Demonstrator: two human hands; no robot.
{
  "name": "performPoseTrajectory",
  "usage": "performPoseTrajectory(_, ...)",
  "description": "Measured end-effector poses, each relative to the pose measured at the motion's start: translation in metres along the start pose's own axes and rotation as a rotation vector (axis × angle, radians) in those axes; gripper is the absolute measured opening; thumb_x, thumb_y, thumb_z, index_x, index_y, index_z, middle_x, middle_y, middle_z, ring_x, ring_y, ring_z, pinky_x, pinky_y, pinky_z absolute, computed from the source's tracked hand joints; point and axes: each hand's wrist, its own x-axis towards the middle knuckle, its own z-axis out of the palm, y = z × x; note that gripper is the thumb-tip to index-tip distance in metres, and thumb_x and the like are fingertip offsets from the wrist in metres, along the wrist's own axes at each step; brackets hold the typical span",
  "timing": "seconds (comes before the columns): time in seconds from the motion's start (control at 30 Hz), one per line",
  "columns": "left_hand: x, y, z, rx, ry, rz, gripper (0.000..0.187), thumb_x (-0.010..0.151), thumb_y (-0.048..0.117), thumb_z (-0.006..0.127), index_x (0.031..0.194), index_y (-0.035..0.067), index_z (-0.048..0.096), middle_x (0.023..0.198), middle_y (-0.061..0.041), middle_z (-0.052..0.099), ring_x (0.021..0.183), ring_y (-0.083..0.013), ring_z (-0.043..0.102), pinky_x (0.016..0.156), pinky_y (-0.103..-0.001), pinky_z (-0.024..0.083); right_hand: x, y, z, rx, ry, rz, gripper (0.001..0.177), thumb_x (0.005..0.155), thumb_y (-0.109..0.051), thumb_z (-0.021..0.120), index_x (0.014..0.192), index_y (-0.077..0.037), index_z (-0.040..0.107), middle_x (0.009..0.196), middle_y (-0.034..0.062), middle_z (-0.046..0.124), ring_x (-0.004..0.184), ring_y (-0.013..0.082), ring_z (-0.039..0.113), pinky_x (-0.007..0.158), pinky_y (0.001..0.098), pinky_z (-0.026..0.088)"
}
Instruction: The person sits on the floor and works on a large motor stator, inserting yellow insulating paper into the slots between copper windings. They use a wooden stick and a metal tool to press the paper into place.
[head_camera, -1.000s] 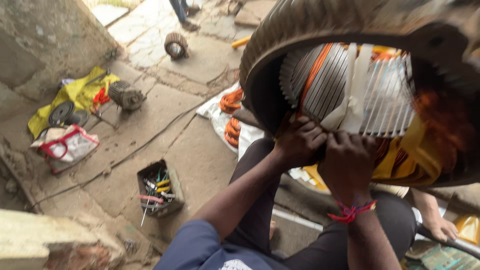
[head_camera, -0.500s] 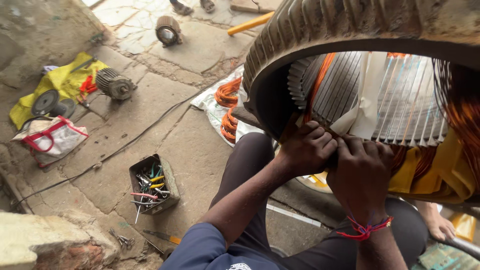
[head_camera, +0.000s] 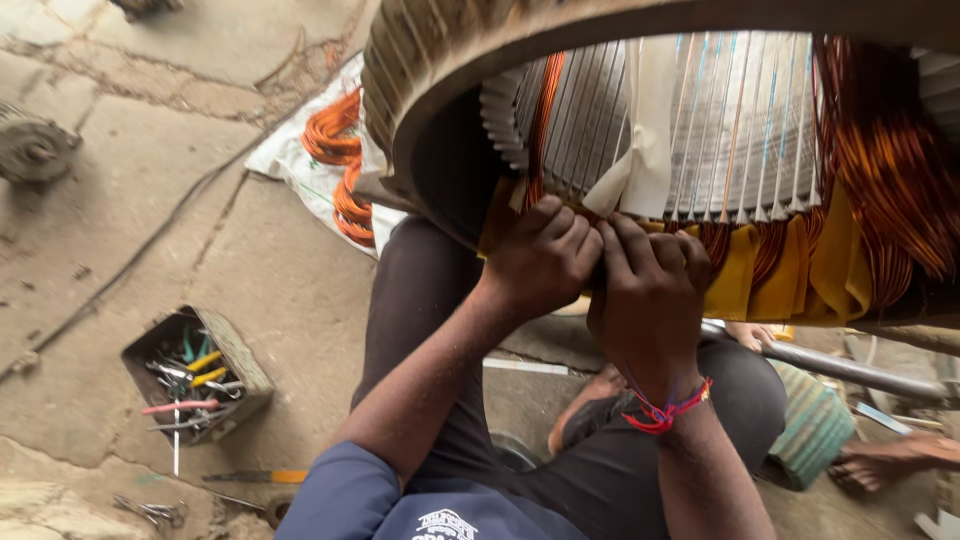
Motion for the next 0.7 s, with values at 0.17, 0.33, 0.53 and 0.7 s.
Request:
performPoseTrajectory(0.17, 0.0, -0.002, 0.004, 0.071, 0.082, 0.041, 0.024, 0.093, 0.017, 0.057, 0.104, 0.001, 0.071, 0.099, -0.011, 0.07, 0.102, -0.0249, 0.066, 0.113, -0.041, 0.042, -0.003, 0.001, 0.0, -0.001, -0.032, -0.012, 0.045, 0.087, -0.013, 0.064, 0.13, -0.002, 0.07, 0.131, 0.0105, 0.068, 0.113, 0.0307, 0.06, 0.114, 0.0465, 0.035)
performPoseTrajectory(0.33, -0.009, -0.006, 0.017, 0.067, 0.075, 0.055, 0.019, 0.097, 0.016, 0.059, 0.102, 0.001, 0.069, 0.1, -0.012, 0.069, 0.105, -0.0257, 0.065, 0.114, -0.042, 0.039, -0.014, 0.004, 0.007, 0.005, 0.004, -0.073, 0.037, 0.099, -0.01, 0.061, 0.133, -0.001, 0.068, 0.136, 0.0093, 0.066, 0.116, 0.0298, 0.057, 0.116, 0.044, 0.033)
performPoseTrajectory(0.53, -0.01, -0.007, 0.021, 0.067, 0.057, 0.072, 0.018, 0.097, 0.013, 0.058, 0.1, 0.0, 0.068, 0.099, -0.011, 0.067, 0.104, -0.0252, 0.063, 0.115, -0.042, 0.037, -0.017, 0.006, 0.011, 0.024, 0.034, -0.066, 0.036, 0.098, -0.007, 0.059, 0.131, 0.0, 0.069, 0.135, 0.0097, 0.067, 0.116, 0.0278, 0.057, 0.117, 0.0444, 0.033)
performPoseTrajectory(0.7, -0.014, -0.005, 0.025, 0.053, 0.015, 0.069, 0.018, 0.098, 0.014, 0.058, 0.101, 0.0, 0.068, 0.098, -0.011, 0.068, 0.103, -0.0261, 0.064, 0.114, -0.043, 0.038, -0.022, 0.007, 0.012, -0.011, 0.024, -0.052, 0.036, 0.098, -0.006, 0.058, 0.132, -0.001, 0.069, 0.136, 0.0079, 0.066, 0.117, 0.0272, 0.057, 0.116, 0.0426, 0.033)
